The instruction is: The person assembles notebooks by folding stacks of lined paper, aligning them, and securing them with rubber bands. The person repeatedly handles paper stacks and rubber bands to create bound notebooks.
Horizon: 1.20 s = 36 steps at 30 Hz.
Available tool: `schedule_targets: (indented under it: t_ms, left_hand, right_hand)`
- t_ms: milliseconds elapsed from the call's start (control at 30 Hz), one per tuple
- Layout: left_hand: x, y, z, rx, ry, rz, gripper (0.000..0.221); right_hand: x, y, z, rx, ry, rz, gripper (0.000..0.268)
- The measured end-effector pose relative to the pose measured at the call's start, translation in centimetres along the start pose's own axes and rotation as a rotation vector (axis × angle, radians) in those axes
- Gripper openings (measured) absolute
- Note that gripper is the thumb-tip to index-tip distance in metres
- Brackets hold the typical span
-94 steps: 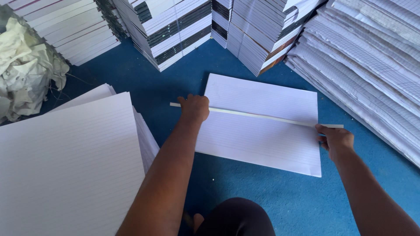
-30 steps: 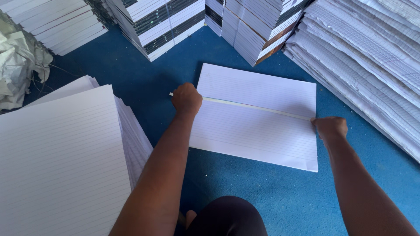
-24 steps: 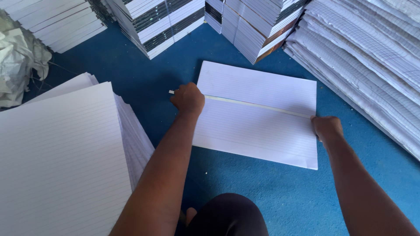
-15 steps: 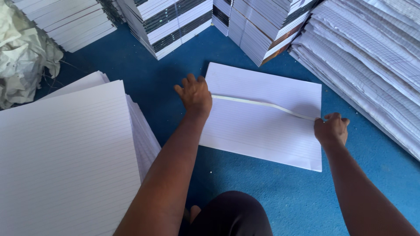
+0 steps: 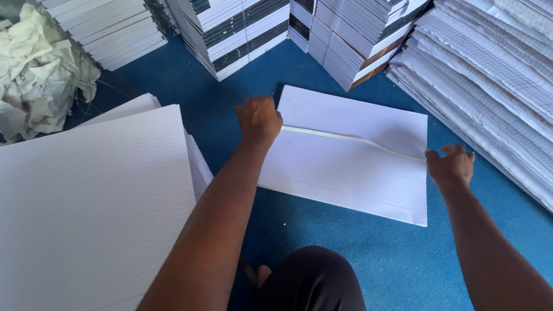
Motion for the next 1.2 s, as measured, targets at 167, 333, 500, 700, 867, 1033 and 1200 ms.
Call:
schedule_targets:
  t_ms: [167,333,500,700,867,1033,1200]
  left_hand:
    - [2.2,0.6,0.1,-0.048,-0.008,-0.007,0.024]
    - [5.4,0.7,-0.4,-0.123,0.12,-0.177,0.016]
    - [9.7,0.1,-1.2,-0.177,0.108,-0.368,0.009]
    - [15.3,-4.1,-3.6,-0.323,0.265,-0.514,0.006]
    - [19.9,-9.9,-6.7,-0.291,0.336,-0.636,0.008]
    - [24.1,-16.0,-12.8,-0.065,0.199,-0.992,0.015]
    - [27.0,-20.8,-20.1,0.091,0.109,-1.196,0.018]
  right_hand:
    - [0.4,-0.4,-0.1,0.162,0.023,0.007,0.053]
    - [2.2,-2.6,-1.4,0.24,0.051,0.097,0.051]
    - [5.8,-7.9,-5.2,0.229,-0.033,0.209,0.05]
    - [8.8,-16.2,-12.3,0.252,-0.311,0.415,0.064]
    - [10.0,-22.2,-19.5,0.339,-0.578,0.554,0.062]
    - [10.6,-26.2,-28.9,0.379,-0.897,0.629,0.059]
    - [10.6,-26.9,-37.9,0.299,-1.029,0.34,0.07]
Point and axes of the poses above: each hand's wrist, its own z-axis towards the middle knuckle, its own x-axis out of the back of the hand, y = z × x, the point moved 1 cm from there along z, towards the middle knuckle, and after that the axes turned 3 degrees about y, right-handed, at the moved point
